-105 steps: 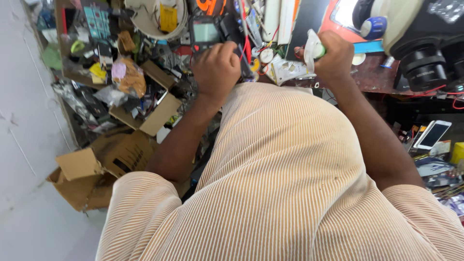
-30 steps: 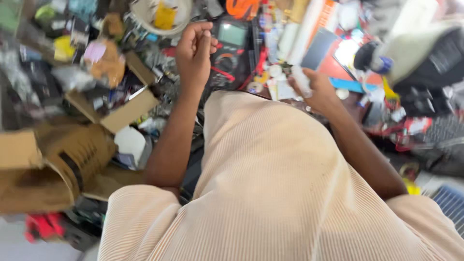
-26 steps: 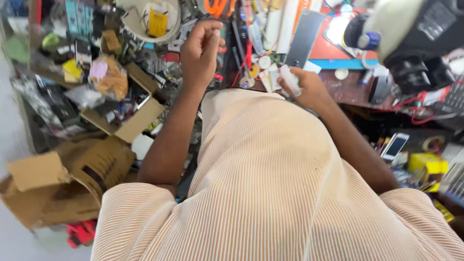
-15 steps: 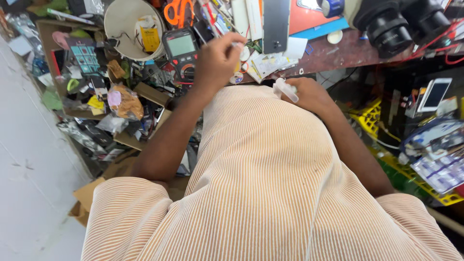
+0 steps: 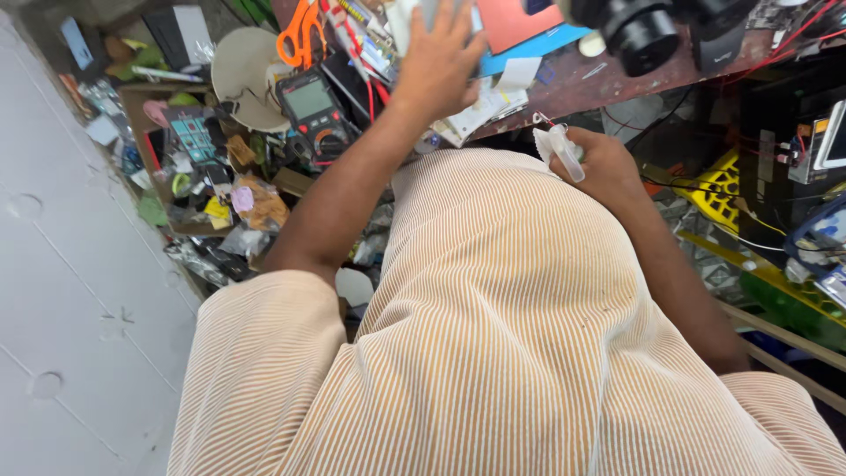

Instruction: The person services an opened laptop on a workbench. They wipe the motherboard and CPU area with a tissue, dispense thermal paste from a syringe onto the processor, and use pliers and a screwdriver on components inside the chassis.

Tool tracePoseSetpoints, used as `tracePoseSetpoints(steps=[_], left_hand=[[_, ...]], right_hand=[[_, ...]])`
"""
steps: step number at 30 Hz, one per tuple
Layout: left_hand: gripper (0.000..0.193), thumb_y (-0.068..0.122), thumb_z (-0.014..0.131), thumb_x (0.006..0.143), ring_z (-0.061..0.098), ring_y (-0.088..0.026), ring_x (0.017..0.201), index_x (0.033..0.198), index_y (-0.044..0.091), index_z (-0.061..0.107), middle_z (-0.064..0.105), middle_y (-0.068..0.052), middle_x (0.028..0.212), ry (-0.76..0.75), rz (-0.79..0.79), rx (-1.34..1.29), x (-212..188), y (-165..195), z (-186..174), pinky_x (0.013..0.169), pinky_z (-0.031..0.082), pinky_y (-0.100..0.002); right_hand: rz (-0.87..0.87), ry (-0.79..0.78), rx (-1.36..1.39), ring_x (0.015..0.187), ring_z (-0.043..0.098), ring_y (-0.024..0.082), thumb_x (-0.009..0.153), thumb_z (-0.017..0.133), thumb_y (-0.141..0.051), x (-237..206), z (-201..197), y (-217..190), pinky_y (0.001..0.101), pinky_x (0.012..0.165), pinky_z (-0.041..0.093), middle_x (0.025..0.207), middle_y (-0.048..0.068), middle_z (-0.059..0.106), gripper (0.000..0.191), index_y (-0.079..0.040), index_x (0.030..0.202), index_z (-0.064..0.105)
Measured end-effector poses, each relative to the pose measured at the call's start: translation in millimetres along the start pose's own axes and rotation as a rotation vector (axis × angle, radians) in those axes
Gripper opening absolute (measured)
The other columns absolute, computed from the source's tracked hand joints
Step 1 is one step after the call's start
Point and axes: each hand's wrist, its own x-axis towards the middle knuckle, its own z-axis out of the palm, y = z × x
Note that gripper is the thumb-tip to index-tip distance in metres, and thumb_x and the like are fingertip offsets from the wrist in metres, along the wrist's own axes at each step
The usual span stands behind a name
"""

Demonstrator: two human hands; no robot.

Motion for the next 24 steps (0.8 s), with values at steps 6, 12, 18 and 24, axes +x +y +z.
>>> tracePoseSetpoints(steps=[6, 12, 18, 24], left_hand=[[0.044, 0.037, 0.081, 0.089, 0.039, -0.043, 0.139, 0.115, 0.006, 0.064, 0.050, -0.021, 0.146, 0.102, -0.193, -0.149, -5.1, -16.3, -7.2, 0.110, 0.032, -0.067], [0.030, 0.014, 0.081, 0.083, 0.047, -0.045, 0.135, 0.110, 0.011, 0.067, 0.056, -0.020, 0.141, 0.330, -0.169, -0.056, 15.0, 17.5, -18.8, 0.105, 0.038, -0.061], [0.031, 0.016, 0.084, 0.087, 0.057, -0.046, 0.100, 0.109, 0.000, 0.067, 0.063, -0.024, 0.109, 0.411, -0.421, -0.207, 35.1, 125.4, -4.9, 0.085, 0.045, -0.054], [0.030, 0.005, 0.062, 0.079, 0.066, -0.031, 0.099, 0.102, 0.014, 0.079, 0.073, -0.009, 0.099, -0.274, 0.007, -0.804, 36.4, 246.1, 83.5, 0.089, 0.051, -0.042]], right_hand=[[-0.105, 0.034, 0.101, 0.086, 0.074, 0.035, 0.088, 0.070, -0.030, -2.8, -30.8, 33.3, 0.0421, 0.077, 0.056, 0.095, 0.020, 0.074, 0.037, -0.009, 0.119, 0.072], [-0.264, 0.155, 0.023, 0.088, 0.071, 0.041, 0.087, 0.078, -0.034, -10.5, -78.6, 91.6, 0.0473, 0.074, 0.055, 0.094, 0.022, 0.073, 0.039, -0.010, 0.118, 0.073], [-0.420, 0.222, 0.110, 0.086, 0.071, 0.042, 0.088, 0.076, -0.029, -16.5, -126.1, 129.3, 0.0496, 0.072, 0.055, 0.097, 0.017, 0.074, 0.059, -0.019, 0.143, 0.056], [-0.441, 0.191, 0.176, 0.079, 0.070, 0.041, 0.087, 0.077, -0.024, -4.8, -160.0, 110.8, 0.0508, 0.066, 0.053, 0.088, 0.013, 0.073, 0.083, -0.019, 0.160, 0.036]])
